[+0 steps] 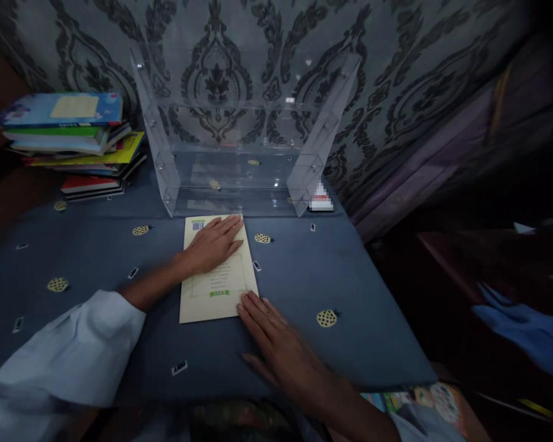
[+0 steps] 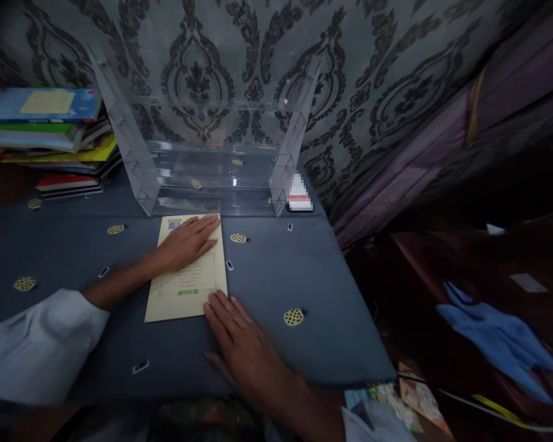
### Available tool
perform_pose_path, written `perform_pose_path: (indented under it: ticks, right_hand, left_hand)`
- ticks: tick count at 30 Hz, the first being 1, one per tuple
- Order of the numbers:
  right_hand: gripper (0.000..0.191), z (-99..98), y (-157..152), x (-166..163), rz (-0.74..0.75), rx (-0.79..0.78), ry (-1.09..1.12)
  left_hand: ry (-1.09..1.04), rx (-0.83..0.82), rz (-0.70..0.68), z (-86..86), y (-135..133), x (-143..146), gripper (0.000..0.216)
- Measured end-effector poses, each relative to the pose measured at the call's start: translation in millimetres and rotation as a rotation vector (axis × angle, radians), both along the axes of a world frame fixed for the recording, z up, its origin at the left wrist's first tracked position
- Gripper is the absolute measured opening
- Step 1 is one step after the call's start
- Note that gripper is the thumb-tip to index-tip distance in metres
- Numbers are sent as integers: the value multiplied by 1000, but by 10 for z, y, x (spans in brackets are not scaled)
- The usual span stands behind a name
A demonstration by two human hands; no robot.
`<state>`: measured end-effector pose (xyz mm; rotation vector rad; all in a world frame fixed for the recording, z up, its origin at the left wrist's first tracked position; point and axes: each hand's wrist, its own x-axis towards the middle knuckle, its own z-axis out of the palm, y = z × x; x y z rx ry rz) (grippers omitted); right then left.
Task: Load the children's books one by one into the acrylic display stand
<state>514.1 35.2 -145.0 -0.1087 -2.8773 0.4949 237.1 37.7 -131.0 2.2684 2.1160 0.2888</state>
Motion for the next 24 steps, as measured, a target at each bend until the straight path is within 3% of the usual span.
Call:
perform_pose_path:
  ticks: [14,20,24]
  right_hand:
    - [74,13,-3,-12,-2,15,21]
    - [76,14,10,-12,2,0,38]
    - [77,36,12,-14,4,-13,37]
  left_hand:
    - [137,57,370,-61,-344,-57,63]
    - [158,98,415,-96,-447,-99,64]
    - [116,94,338,-97,-420,-113,60]
